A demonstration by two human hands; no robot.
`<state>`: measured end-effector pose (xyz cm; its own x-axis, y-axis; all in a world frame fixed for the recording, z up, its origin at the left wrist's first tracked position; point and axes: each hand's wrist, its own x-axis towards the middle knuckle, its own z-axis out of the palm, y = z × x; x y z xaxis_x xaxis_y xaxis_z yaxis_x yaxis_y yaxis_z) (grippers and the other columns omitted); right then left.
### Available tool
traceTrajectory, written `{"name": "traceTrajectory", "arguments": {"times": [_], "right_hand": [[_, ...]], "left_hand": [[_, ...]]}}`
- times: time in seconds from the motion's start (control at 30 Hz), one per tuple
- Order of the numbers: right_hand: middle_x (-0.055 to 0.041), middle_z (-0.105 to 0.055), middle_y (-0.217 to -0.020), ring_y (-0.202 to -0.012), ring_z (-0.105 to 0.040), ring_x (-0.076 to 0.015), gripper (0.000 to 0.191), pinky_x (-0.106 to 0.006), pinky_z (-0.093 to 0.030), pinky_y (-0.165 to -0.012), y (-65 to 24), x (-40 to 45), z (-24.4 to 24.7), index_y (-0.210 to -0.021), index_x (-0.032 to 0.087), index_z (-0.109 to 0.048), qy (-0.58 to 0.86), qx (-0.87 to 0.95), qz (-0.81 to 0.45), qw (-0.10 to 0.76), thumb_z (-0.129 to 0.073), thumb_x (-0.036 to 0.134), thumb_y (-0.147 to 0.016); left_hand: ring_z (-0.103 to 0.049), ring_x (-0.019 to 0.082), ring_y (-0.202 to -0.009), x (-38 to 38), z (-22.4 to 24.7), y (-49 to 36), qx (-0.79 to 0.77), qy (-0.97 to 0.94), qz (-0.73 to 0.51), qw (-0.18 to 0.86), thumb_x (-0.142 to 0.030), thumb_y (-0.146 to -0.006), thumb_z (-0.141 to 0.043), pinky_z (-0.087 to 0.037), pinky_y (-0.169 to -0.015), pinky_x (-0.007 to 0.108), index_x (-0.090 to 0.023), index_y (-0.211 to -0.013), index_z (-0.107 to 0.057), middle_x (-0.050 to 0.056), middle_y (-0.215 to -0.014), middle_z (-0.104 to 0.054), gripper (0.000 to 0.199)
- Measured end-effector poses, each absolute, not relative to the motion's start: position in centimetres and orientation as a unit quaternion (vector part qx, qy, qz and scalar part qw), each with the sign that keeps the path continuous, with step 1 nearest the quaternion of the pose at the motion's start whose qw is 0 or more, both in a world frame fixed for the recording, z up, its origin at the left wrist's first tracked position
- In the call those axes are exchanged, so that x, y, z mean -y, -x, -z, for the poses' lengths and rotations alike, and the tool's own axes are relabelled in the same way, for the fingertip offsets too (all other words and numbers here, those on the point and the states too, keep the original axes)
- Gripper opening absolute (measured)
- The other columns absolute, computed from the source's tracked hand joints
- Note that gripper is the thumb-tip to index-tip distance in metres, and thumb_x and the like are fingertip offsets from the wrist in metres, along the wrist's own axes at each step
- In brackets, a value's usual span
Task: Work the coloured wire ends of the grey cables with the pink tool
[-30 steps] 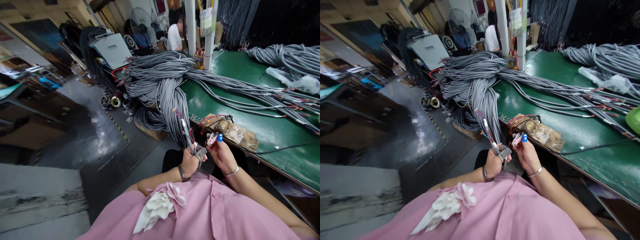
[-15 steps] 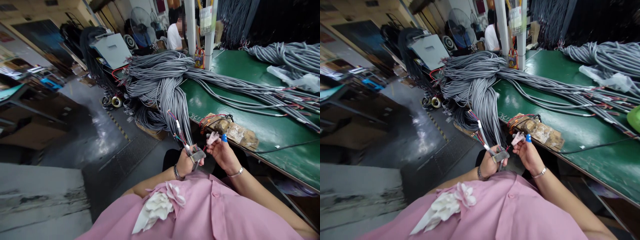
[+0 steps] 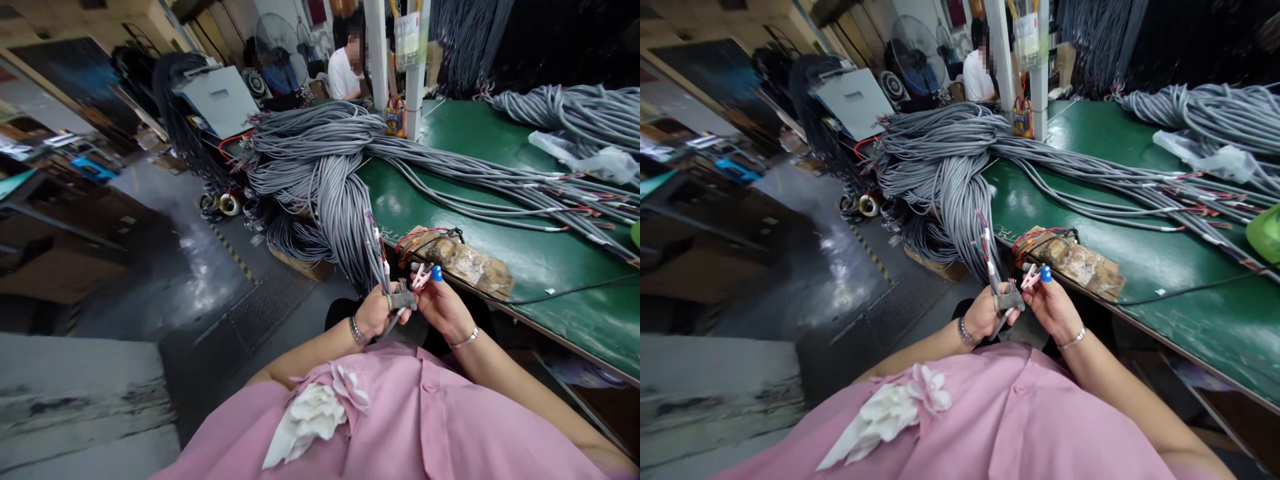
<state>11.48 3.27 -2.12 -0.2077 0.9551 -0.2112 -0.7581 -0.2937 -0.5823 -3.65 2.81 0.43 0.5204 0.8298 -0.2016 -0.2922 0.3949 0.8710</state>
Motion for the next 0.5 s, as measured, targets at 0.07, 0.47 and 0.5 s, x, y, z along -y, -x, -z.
{"name": "traceTrajectory", "arguments": {"times": [0.07, 0.47, 0.5], "right_hand": [[-0.0006, -0.069, -0.077, -0.066, -0.060, -0.0136, 0.028, -0.026, -0.052, -0.064, -11.31, -3.36, 2.08, -0.086, 0.021, -0.070, 0.269, 0.165, -0.754, 0.576, -0.070, 0.048, -0.077], [0.0011, -0.070, -0.078, -0.064, -0.061, -0.0112, 0.019, -0.023, -0.053, -0.061, -11.01, -3.36, 1.77, -0.086, 0.021, -0.069, 0.237, 0.139, -0.752, 0.599, -0.074, 0.037, -0.077], [0.0011, -0.071, -0.078, -0.065, -0.061, -0.0110, 0.018, -0.023, -0.053, -0.062, -11.02, -3.36, 1.78, -0.087, 0.021, -0.069, 0.237, 0.137, -0.752, 0.600, -0.074, 0.036, -0.077]], "left_hand": [[-0.047, 0.009, -0.037, -2.84, -0.48, 3.46, -0.333, -0.410, -0.369, 0.764, -0.040, -0.071, -0.072, -0.029, -0.040, 0.021, -0.009, -0.068, -0.063, 0.002, -0.045, -0.056, 0.032], [-0.045, 0.008, -0.035, -2.70, -0.66, 3.66, -0.347, -0.412, -0.394, 0.745, -0.038, -0.070, -0.071, -0.026, -0.040, 0.021, -0.011, -0.063, -0.058, 0.001, -0.043, -0.054, 0.031], [-0.045, 0.008, -0.035, -2.67, -0.70, 3.61, -0.350, -0.409, -0.394, 0.745, -0.038, -0.070, -0.070, -0.026, -0.039, 0.021, -0.012, -0.062, -0.057, 0.001, -0.042, -0.054, 0.031]]}}
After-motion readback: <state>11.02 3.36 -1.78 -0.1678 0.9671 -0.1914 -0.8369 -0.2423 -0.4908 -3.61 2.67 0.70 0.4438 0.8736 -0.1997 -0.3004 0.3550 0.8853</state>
